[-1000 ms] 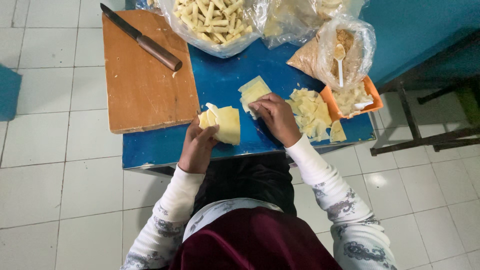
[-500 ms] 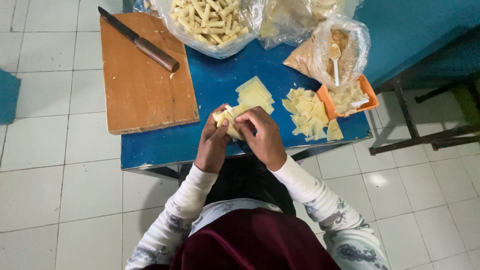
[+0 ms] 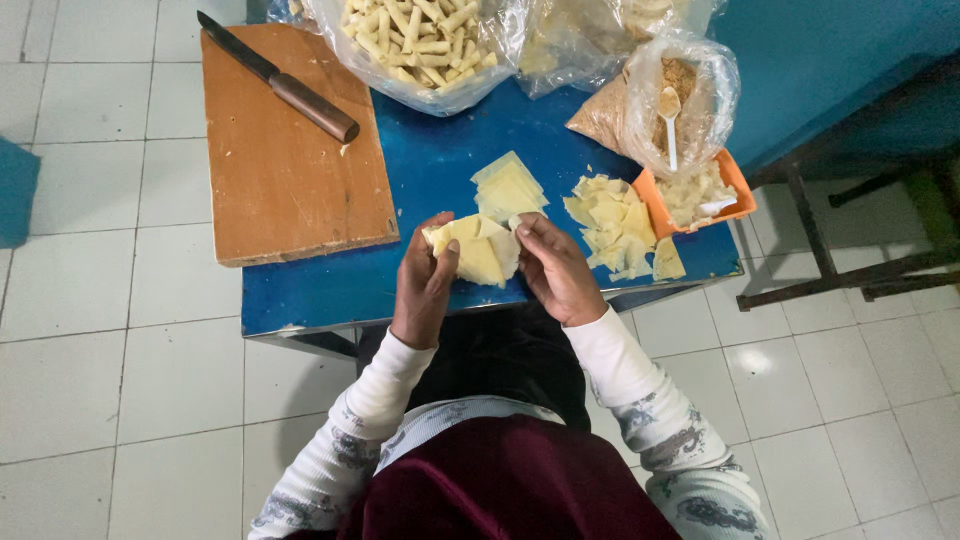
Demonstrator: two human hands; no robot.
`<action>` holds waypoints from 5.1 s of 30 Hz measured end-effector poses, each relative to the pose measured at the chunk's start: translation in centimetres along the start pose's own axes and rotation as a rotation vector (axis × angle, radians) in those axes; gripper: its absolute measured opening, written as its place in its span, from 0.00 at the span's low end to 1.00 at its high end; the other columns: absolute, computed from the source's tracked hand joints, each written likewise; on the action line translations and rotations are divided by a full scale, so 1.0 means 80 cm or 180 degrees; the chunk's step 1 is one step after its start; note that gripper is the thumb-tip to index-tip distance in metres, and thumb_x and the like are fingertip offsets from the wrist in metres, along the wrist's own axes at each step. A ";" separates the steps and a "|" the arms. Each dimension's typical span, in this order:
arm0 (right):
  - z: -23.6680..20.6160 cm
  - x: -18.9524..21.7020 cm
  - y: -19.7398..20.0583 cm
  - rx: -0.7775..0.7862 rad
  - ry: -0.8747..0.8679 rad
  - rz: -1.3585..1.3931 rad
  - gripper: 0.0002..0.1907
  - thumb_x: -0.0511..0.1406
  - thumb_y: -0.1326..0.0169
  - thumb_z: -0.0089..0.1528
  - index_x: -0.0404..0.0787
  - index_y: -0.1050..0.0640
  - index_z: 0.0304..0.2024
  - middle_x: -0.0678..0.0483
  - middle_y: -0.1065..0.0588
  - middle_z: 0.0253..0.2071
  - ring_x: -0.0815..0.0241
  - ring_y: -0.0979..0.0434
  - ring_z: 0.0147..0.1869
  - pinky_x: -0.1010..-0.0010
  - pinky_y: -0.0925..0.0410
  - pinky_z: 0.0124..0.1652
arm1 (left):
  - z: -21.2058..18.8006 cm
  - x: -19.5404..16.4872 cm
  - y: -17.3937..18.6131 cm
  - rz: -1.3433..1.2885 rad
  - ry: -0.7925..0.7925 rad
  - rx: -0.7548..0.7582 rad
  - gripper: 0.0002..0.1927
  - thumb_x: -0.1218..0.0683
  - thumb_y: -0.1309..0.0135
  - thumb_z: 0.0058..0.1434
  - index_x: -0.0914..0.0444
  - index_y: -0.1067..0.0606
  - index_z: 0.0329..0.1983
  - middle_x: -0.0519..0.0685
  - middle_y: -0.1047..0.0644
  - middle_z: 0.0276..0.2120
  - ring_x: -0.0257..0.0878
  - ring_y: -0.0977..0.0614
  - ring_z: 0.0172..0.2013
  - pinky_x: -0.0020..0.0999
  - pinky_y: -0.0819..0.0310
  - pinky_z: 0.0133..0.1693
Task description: The person folds thin triangular pastry sheets on a blue table, rolling each sheet by hand into a tight cylinder and placing the finished rolls into an orange container. They occasionally scoop brown powder from a plastic bag with a spoon and set it aside, and move finished pieces into a pile.
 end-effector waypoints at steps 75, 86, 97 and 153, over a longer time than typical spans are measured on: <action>-0.136 0.141 0.073 -0.1760 0.2189 -0.6224 0.12 0.33 0.33 0.59 0.45 0.19 0.45 0.50 0.31 0.42 0.44 0.33 0.46 0.54 0.38 0.45 | -0.083 -0.048 -0.047 0.3642 -0.2277 0.0982 0.23 0.53 0.41 0.64 0.57 0.25 0.63 0.49 0.29 0.65 0.51 0.34 0.68 0.58 0.43 0.65; -0.136 0.174 0.055 -0.1669 0.2256 -0.5009 0.10 0.29 0.39 0.65 0.38 0.27 0.44 0.50 0.23 0.44 0.51 0.21 0.46 0.63 0.29 0.46 | -0.096 -0.052 -0.022 0.3387 -0.2301 0.0616 0.18 0.57 0.42 0.64 0.59 0.23 0.57 0.52 0.26 0.61 0.53 0.31 0.67 0.58 0.42 0.65; -0.096 0.158 0.015 -0.0146 0.0676 -0.2872 0.11 0.28 0.46 0.68 0.35 0.23 0.53 0.57 0.23 0.44 0.73 0.25 0.46 0.78 0.32 0.46 | -0.052 -0.083 -0.068 0.1305 -0.1621 0.0895 0.34 0.57 0.34 0.57 0.67 0.34 0.65 0.61 0.28 0.62 0.54 0.26 0.61 0.47 0.28 0.57; -0.046 0.050 -0.021 0.0262 0.0514 -0.3285 0.07 0.36 0.38 0.65 0.40 0.21 0.40 0.61 0.31 0.28 0.73 0.38 0.31 0.78 0.41 0.33 | -0.028 -0.099 0.010 0.3377 -0.1621 -0.0166 0.01 0.59 0.46 0.67 0.60 0.25 0.38 0.51 0.26 0.32 0.50 0.24 0.36 0.44 0.35 0.39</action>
Point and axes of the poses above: each hand's wrist, its own z-axis towards the middle knuckle, its own y-axis out of the back of the hand, x = y × z, the point moved 7 cm from there along z, towards the middle knuckle
